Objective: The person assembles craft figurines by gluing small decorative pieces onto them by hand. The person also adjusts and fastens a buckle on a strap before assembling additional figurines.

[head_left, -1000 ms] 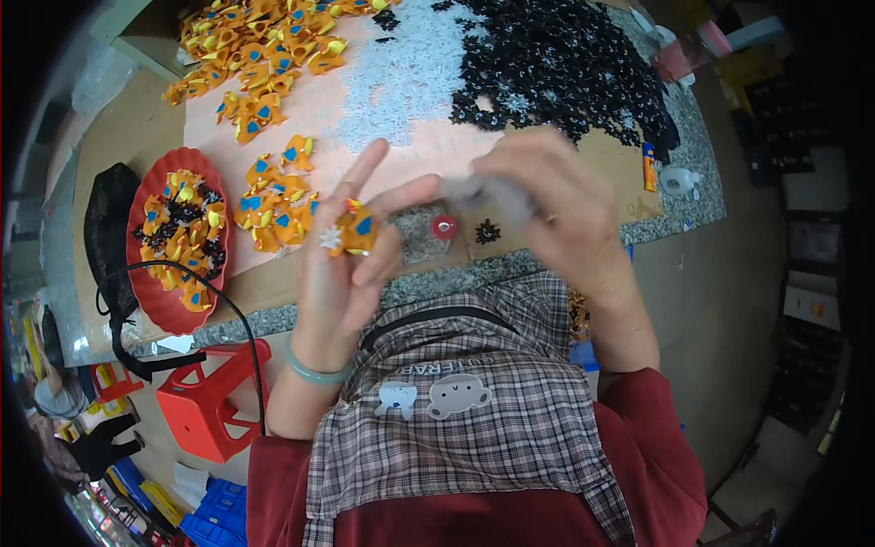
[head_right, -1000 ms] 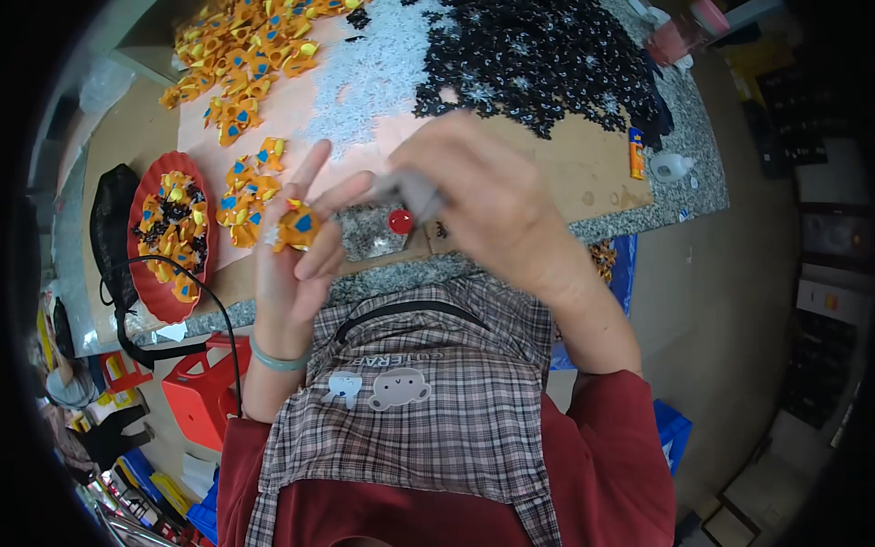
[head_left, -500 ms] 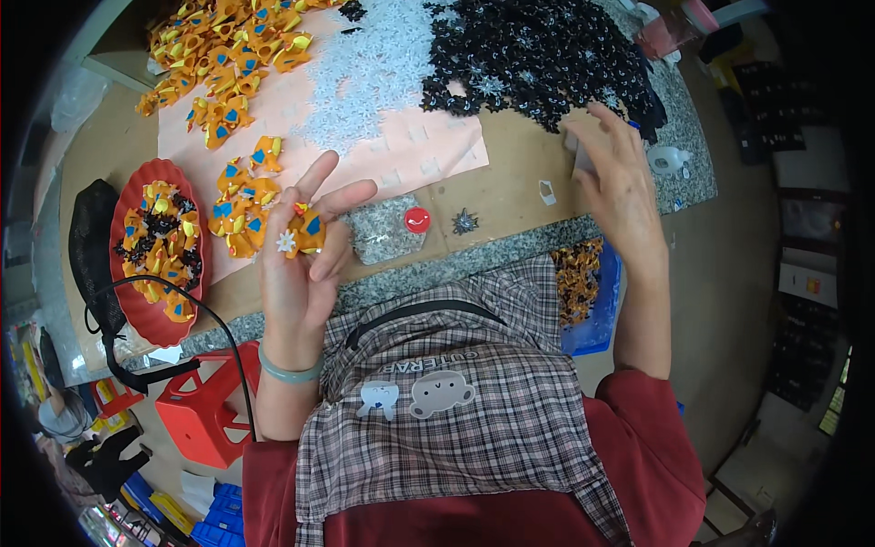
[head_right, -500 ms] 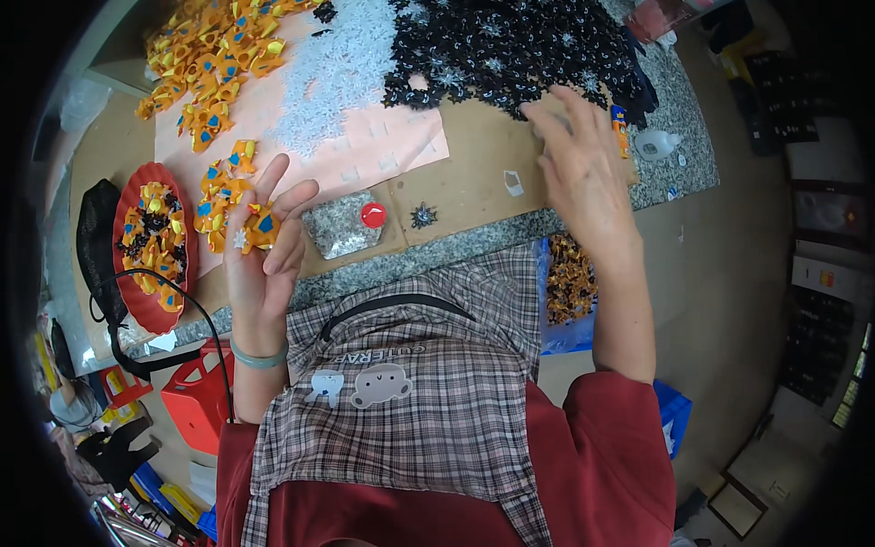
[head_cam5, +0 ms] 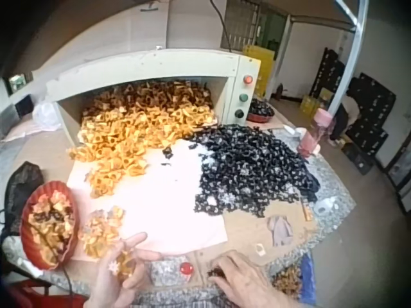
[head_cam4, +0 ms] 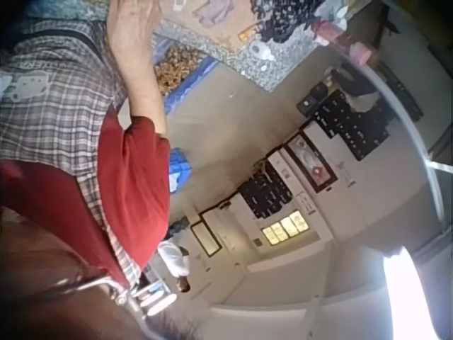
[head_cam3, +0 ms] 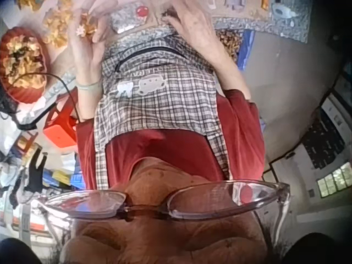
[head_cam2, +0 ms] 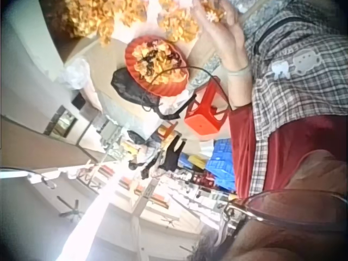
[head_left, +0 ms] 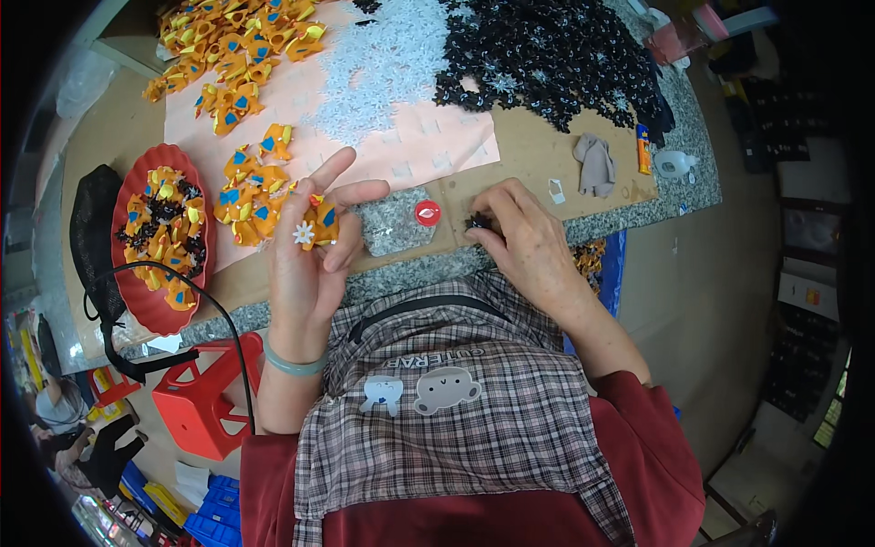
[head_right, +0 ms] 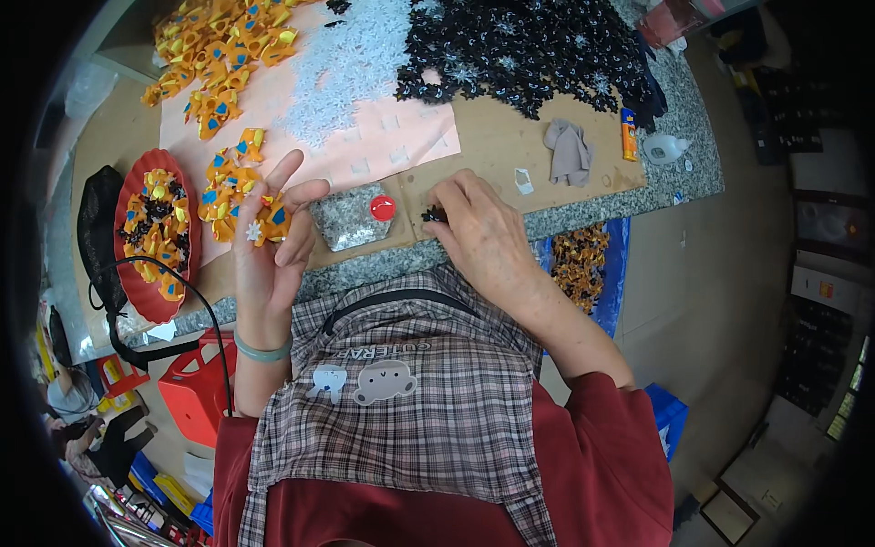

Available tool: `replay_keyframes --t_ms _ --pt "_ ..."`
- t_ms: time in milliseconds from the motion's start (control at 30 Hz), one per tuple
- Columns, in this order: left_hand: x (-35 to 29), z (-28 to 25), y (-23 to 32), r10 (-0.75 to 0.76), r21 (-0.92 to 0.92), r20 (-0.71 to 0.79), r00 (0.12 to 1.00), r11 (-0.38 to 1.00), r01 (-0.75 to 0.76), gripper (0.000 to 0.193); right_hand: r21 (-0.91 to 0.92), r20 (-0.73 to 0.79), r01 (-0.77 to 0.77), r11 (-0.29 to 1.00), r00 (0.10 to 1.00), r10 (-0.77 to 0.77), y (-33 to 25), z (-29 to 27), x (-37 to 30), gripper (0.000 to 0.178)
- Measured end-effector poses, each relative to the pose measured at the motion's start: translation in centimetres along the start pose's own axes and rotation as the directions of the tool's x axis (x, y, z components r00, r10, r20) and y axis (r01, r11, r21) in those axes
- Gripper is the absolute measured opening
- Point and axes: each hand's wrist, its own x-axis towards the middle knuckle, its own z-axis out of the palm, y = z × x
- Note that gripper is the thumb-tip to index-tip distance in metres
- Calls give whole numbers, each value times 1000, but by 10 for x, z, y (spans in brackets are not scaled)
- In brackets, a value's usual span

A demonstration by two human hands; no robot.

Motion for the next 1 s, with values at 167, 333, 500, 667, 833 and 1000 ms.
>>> replay_keyframes --t_ms 167,333,500,667,833,1000 --pt "-2 4 -3 -2 40 13 1000 999 1 49 258 98 -148 955 987 127 12 -2 1 18" --pt "-4 10 -7 -11 82 30 999 997 9 46 752 309 -408 518 912 270 13 -8 4 13" --pt "-7 23 -13 -15 169 22 1000 986 11 43 863 333 -372 340 927 170 1 -15 12 15" --pt "-10 26 -19 -59 280 79 995 959 34 41 904 275 -301 302 953 126 -17 -16 13 13" --pt "-12 28 -24 -41 333 56 998 943 20 38 795 136 -166 583 986 96 -50 -15 9 13" --pt "-14 30 -22 -31 469 -5 999 883 30 34 505 -118 219 835 976 -185 -56 -7 10 22"
